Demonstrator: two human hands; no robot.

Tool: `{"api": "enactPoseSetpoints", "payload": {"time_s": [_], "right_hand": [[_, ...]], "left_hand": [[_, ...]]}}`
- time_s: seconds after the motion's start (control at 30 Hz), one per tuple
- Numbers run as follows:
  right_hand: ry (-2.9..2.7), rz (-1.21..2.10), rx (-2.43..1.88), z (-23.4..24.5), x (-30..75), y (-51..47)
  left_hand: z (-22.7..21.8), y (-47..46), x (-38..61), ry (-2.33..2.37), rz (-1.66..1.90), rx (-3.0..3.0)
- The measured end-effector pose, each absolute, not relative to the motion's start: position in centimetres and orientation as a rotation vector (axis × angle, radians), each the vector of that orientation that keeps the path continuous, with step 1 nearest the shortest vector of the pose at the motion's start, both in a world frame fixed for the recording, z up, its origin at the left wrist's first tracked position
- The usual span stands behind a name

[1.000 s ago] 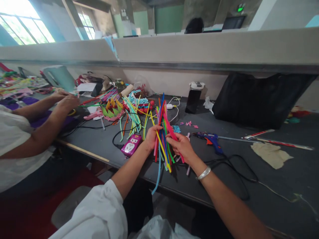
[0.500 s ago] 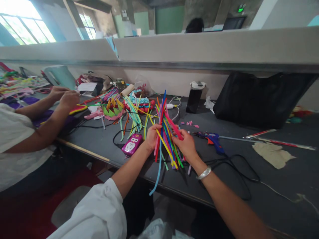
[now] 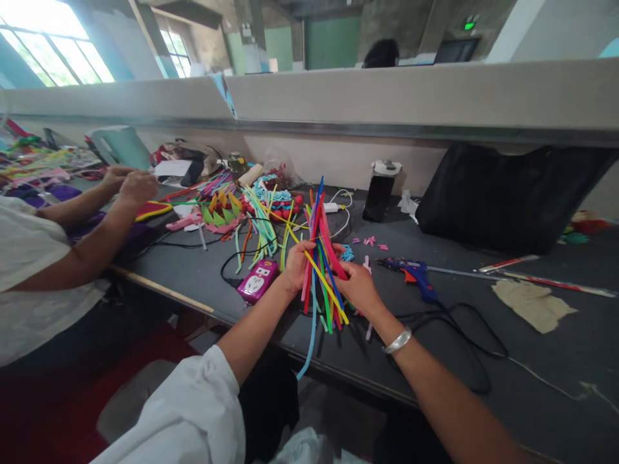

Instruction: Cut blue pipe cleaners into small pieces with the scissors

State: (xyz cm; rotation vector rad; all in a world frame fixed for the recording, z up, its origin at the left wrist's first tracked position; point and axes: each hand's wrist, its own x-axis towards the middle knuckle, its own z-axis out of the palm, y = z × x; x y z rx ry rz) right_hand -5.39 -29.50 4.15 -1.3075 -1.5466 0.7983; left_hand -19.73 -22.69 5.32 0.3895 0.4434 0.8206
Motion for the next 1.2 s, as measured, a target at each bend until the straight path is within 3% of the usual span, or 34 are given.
{"api": "enactPoseSetpoints", "payload": {"time_s": [0.13,0.4,0.83,1.2], "right_hand": [[-1.565,0.765,-1.334,4.1,-5.4,-29.5],[-1.467,1.055,-1.325,3.7,-5.5,-29.3],[-1.068,1.255,-1.27,4.1,-5.6,-30.0],[-1.328,0.972,-1.235,4.4,-5.2,-30.0]], "left_hand": [[5.3,-22.8,-19.9,0.433,0.813,0.409],[4.8,-22.6,-19.8,0.349,0.79,0.419],[5.4,-22.9,-19.6,0.469,0.822,0.389],[6.4,-23.9,-19.1,0.577,0.936,0.501]]}}
